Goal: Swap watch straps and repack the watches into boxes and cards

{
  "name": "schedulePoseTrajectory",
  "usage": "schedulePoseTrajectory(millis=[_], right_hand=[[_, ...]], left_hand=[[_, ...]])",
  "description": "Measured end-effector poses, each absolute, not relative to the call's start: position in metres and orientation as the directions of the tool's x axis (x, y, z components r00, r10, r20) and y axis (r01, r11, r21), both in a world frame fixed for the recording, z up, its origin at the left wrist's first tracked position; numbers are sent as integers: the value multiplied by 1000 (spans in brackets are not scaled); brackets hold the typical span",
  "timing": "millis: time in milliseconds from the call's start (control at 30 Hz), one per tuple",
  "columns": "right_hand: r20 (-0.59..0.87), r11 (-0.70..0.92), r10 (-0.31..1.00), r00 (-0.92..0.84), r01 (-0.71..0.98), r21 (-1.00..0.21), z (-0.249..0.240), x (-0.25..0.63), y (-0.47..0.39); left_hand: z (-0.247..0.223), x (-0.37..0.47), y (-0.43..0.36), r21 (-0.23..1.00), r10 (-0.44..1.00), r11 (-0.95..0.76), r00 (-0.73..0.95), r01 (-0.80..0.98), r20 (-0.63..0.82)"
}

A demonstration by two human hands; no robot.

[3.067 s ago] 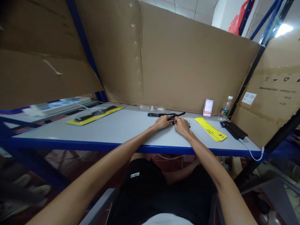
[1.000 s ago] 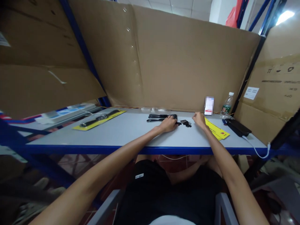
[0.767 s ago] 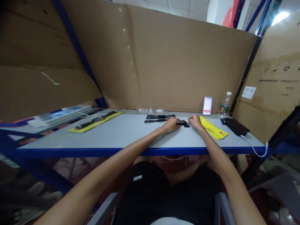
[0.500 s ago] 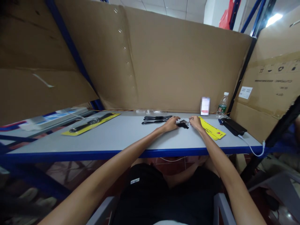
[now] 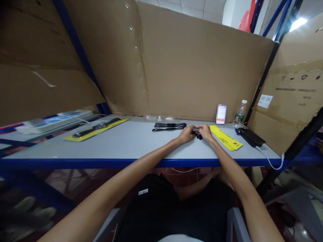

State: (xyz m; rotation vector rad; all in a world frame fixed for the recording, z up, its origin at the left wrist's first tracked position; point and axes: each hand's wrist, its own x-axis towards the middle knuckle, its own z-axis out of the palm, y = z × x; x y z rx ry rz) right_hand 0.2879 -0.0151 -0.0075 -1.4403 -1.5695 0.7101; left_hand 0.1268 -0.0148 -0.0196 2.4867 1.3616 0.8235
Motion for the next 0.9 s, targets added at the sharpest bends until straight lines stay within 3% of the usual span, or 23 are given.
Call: schedulePoseTrajectory(millis=[100,167,267,333,433,567,667,733,900], right_hand=[[280,246,959,33,390,-888,-6,293,-17],[383,311,921,70,460,-832,-6,296,-20],[555,343,828,80,711,-614,-10,300,-26],[616,375,787,-41,824,-424,-15,302,-29],[642,512,706,-300,842,-169,-25,301,-25],[564,610,675,-475,790,-64,-37,300,-15],[507,602,701,-502,797,-44,-43,300,-10],[483,572,731,-482,819,-48,-46,300,-8],[474,492,778,-413,869,-52,-46,299,-8]], left_hand=[[-18,125,-16,394,807,-582,443,711,390],[-15,123,-20,360,786,-606,466,710,406],[-9,120,-33,251,757,-628,503,737,416],[-5,121,-43,138,741,-627,533,767,408],[1,116,-49,-4,724,-618,570,786,388],[14,66,-45,-144,687,-577,573,804,447],[26,-16,-38,-114,811,-390,399,914,428],[32,-81,-32,-46,915,-109,118,993,385],[28,-212,-28,-12,898,282,-260,959,355]])
